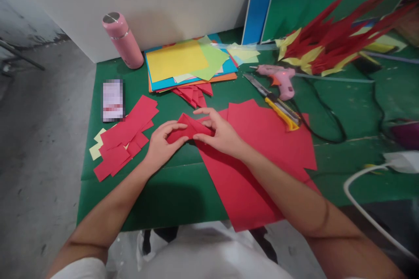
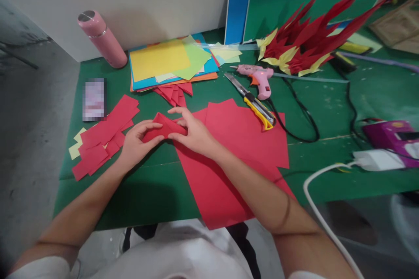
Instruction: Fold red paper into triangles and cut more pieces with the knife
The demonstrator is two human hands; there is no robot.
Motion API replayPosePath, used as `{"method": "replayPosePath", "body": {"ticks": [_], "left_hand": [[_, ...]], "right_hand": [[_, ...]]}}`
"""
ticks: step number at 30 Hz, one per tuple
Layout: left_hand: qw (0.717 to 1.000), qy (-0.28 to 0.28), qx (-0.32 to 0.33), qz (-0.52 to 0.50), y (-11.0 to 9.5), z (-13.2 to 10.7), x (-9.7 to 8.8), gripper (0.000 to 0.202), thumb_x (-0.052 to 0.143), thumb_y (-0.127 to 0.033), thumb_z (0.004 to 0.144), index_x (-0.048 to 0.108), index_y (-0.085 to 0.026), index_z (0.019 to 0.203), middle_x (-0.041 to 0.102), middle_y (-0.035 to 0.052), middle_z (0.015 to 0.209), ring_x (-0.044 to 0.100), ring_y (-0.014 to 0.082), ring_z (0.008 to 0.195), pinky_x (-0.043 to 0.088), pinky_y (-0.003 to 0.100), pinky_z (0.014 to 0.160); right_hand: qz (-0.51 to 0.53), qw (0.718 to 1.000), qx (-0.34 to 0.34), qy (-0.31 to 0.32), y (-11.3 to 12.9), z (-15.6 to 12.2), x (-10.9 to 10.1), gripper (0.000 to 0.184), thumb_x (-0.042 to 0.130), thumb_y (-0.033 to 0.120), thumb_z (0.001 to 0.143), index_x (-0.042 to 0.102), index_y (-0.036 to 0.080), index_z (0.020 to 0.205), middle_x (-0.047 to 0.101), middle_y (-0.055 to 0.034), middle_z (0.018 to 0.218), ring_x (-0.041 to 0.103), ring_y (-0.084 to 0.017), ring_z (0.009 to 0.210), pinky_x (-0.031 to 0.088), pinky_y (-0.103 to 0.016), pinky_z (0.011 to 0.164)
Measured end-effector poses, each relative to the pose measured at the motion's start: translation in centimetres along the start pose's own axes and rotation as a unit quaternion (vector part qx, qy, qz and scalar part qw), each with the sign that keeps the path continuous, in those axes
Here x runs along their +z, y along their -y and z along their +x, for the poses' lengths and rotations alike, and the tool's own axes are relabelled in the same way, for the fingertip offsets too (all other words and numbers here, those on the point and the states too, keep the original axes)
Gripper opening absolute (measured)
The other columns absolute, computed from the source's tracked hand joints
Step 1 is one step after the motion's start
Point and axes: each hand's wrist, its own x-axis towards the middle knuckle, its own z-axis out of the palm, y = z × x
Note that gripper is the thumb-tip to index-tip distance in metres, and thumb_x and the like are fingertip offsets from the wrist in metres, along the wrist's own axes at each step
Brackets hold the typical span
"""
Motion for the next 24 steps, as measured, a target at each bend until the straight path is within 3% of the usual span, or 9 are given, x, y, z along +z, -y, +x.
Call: {"method": "replayPosePath", "body": {"ticks": [3, 5, 8, 12, 15, 19, 24], "left_hand": [[1.000, 0.000, 0.005, 0.000, 0.0, 0.0, 0.1, 0.023, 0.075, -0.033, 0.080, 0.073, -0.022, 0.101, 0.074, 0.0054, 0.105, 0.066, 0.0221, 0.109, 0.054, 0.038, 0.095], [1.000, -0.005, 0.009, -0.002, -0.1, 0.0, 0.2, 0.022, 0.075, -0.034, 0.081, 0.073, -0.023, 0.100, 0.074, 0.0050, 0.104, 0.066, 0.0217, 0.109, 0.054, 0.037, 0.095], [1.000, -0.006, 0.010, 0.000, -0.1, 0.0, 0.1, 0.023, 0.075, -0.035, 0.081, 0.074, -0.023, 0.100, 0.074, 0.0050, 0.104, 0.067, 0.0214, 0.108, 0.055, 0.037, 0.095], [1.000, 0.004, 0.009, 0.001, 0.2, 0.1, 0.0, 0.024, 0.074, -0.037, 0.083, 0.073, -0.023, 0.103, 0.074, 0.0052, 0.107, 0.066, 0.0215, 0.108, 0.055, 0.037, 0.095], [1.000, 0.007, 0.024, -0.005, 0.7, 0.1, -0.1, 0.018, 0.066, -0.030, 0.089, 0.073, -0.024, 0.105, 0.074, 0.0048, 0.107, 0.066, 0.0201, 0.109, 0.054, 0.037, 0.097], [0.999, 0.012, 0.044, 0.004, 0.9, 0.2, 0.0, 0.020, 0.061, -0.018, 0.089, 0.072, -0.023, 0.105, 0.073, 0.0042, 0.107, 0.067, 0.0180, 0.106, 0.054, 0.035, 0.095], [0.997, 0.005, 0.076, 0.022, 0.8, 0.2, 0.3, 0.014, 0.058, -0.014, 0.090, 0.070, -0.020, 0.094, 0.068, 0.0060, 0.107, 0.066, 0.0164, 0.100, 0.056, 0.030, 0.084]], "right_hand": [[-0.015, 1.000, -0.017, -0.008, -0.1, 0.0, 0.1, 0.044, 0.067, 0.028, 0.080, 0.047, 0.027, 0.120, 0.062, -0.0053, 0.120, 0.068, -0.021, 0.095, 0.053, -0.037, 0.083], [-0.012, 0.999, -0.030, -0.010, -0.1, 0.0, 0.2, 0.038, 0.066, 0.027, 0.081, 0.047, 0.026, 0.114, 0.057, -0.0059, 0.127, 0.067, -0.020, 0.095, 0.053, -0.036, 0.083], [-0.004, 1.000, -0.027, -0.009, -0.1, 0.0, 0.1, 0.040, 0.066, 0.028, 0.081, 0.045, 0.026, 0.115, 0.059, -0.0046, 0.117, 0.067, -0.019, 0.088, 0.053, -0.035, 0.078], [0.015, 1.000, 0.001, 0.014, -0.2, 0.0, -0.4, 0.049, 0.070, 0.035, 0.080, 0.044, 0.026, 0.120, 0.064, 0.0008, 0.089, 0.066, -0.017, 0.076, 0.052, -0.033, 0.072], [0.013, 1.000, 0.014, 0.010, -0.5, 0.1, -1.0, 0.038, 0.064, 0.039, 0.085, 0.048, 0.026, 0.117, 0.064, 0.0027, 0.079, 0.063, -0.015, 0.067, 0.049, -0.031, 0.067], [-0.056, 0.998, -0.010, -0.006, -0.5, 0.2, -1.6, 0.022, 0.056, 0.030, 0.088, 0.052, 0.025, 0.109, 0.064, 0.0030, 0.071, 0.065, -0.017, 0.077, 0.047, -0.030, 0.073], [-0.106, 0.994, -0.019, 0.006, -0.2, 0.0, -1.9, 0.017, 0.052, 0.027, 0.089, 0.052, 0.024, 0.105, 0.062, 0.0041, 0.066, 0.058, -0.015, 0.060, 0.044, -0.030, 0.064]]}}
